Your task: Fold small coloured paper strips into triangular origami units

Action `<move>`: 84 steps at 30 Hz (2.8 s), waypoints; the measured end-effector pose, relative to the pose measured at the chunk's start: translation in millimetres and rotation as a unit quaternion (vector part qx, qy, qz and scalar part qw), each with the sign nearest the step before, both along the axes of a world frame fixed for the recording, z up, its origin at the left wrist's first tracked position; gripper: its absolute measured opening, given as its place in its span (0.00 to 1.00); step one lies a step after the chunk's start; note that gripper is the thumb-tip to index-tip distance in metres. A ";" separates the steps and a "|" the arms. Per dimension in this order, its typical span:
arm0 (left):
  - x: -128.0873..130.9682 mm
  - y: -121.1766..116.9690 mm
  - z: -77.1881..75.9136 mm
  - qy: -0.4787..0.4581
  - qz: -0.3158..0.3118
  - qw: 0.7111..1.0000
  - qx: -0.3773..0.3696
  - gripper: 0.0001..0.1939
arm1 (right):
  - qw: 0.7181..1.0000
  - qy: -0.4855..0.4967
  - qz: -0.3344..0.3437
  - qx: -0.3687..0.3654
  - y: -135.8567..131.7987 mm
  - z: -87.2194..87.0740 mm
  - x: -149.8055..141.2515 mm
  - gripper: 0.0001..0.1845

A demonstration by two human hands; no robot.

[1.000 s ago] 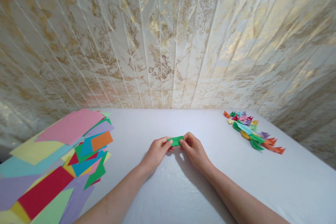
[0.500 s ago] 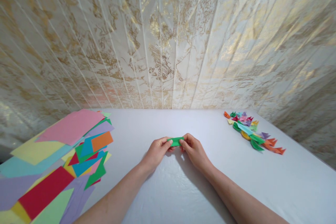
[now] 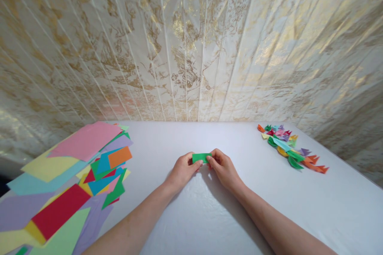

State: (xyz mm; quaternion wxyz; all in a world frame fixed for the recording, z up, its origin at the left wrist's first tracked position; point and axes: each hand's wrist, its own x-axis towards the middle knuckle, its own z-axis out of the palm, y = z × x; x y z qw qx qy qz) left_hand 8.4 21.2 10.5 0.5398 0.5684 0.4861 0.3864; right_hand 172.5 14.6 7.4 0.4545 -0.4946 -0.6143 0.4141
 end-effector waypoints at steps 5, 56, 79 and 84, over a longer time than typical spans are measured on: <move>0.5 -1.2 1.7 0.012 0.004 1.000 0.006 0.11 | 1.000 0.003 0.000 0.004 0.0 0.2 -0.6 0.13; 4.8 -4.6 -2.0 0.031 0.015 0.999 0.028 0.12 | 0.993 -0.098 -0.036 0.057 1.9 -4.7 3.0 0.32; 1.6 -2.0 -2.6 0.029 0.007 0.998 0.054 0.07 | 0.998 -0.030 0.055 -0.016 1.0 5.2 1.6 0.14; 3.5 -2.9 -0.9 0.043 0.028 0.997 0.063 0.06 | 0.999 -0.037 0.033 -0.005 -0.4 3.0 -0.9 0.14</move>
